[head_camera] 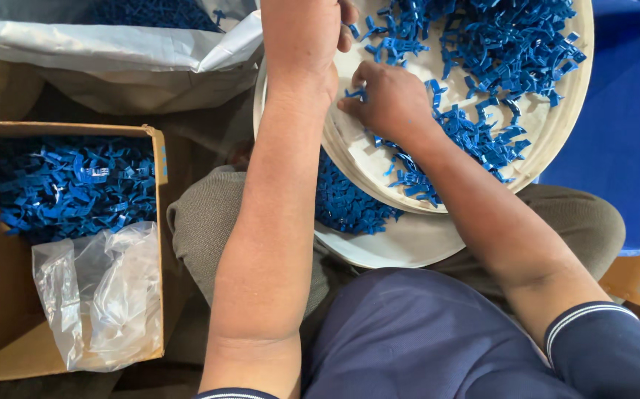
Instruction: The person sits on the floor and sorts small blue plastic pieces by hand, picking them from a white basin and placing them into a cardboard box. The person repeatedly transfers handfuls of parts between containers.
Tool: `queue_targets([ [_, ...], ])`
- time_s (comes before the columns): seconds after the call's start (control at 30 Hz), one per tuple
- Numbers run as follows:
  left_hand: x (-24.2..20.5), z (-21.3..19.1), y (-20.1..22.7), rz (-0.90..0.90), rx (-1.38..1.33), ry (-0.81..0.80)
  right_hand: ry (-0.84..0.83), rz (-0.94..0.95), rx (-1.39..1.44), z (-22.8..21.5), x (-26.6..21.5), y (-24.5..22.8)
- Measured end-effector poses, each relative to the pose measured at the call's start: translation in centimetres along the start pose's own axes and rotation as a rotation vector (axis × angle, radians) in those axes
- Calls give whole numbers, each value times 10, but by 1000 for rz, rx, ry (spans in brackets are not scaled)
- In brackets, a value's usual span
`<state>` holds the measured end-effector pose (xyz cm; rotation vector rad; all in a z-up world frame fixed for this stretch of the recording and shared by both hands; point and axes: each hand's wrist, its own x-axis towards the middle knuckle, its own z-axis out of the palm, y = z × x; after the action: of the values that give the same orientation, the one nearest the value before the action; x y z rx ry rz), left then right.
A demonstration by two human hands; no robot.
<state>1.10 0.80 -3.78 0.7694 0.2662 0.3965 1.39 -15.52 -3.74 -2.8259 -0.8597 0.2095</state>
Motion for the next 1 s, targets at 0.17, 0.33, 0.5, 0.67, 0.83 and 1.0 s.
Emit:
queue_targets([
  [0.17,4,4,-4,-26,-52,44,-15,-8,295,-4,4,10],
  [0.33,5,6,-9,-4,-27,25,-138,307,957,-7,4,37],
  [0.5,-5,13,11,-27,-21,49,-68,-52,666,6,7,50],
  [0.67,-17,22,42,-17,-17,19,142,-105,564,-10,16,30],
  [0.83,-14,25,40,-113,-58,80,168,-28,1166,-58,29,15],
  [1.0,-13,22,26,-279,-305,103,66,-83,1202,-85,50,18],
])
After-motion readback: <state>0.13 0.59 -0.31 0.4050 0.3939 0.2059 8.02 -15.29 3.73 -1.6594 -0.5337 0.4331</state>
